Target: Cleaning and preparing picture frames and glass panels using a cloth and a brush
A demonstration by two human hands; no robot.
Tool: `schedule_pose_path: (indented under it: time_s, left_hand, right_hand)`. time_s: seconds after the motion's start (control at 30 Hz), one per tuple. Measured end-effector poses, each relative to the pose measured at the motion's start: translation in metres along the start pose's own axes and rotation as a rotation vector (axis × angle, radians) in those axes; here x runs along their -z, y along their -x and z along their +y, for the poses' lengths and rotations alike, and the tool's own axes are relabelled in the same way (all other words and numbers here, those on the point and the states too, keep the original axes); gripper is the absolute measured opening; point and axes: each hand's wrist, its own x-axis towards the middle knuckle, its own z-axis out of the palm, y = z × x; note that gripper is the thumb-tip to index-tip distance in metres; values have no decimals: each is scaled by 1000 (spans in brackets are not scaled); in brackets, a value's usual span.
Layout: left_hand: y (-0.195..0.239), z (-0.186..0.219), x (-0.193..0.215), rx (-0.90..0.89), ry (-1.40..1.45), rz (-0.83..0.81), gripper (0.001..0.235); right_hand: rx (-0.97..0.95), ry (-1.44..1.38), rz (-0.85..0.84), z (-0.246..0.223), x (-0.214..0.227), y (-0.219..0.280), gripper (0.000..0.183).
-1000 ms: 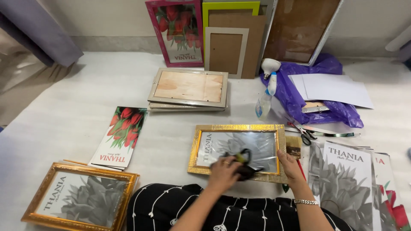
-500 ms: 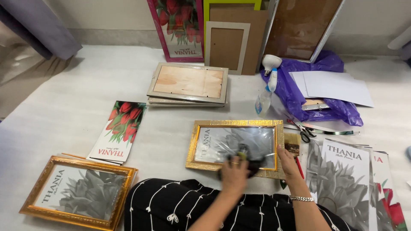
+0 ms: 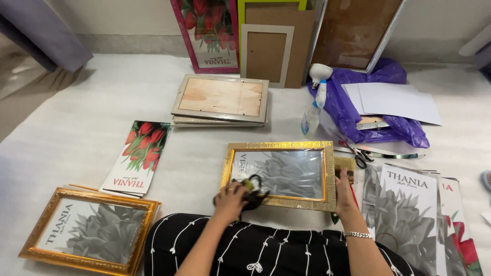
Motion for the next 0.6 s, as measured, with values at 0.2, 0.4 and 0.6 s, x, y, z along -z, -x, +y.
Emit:
schedule_pose_path:
  time_s: [0.2,0.4,0.6]
  left_hand:
    - [-4,81,-15,-400,2,368,43]
    - [12,238,0,-551,166,520,38]
    - [1,172,14,-473,10,37,42]
  right_hand:
    - [32,-13,-48,14,17,-24,103]
    - [209,14,-46,17,28,-18,73]
    - [96,-16,-183,12,22,-11,100]
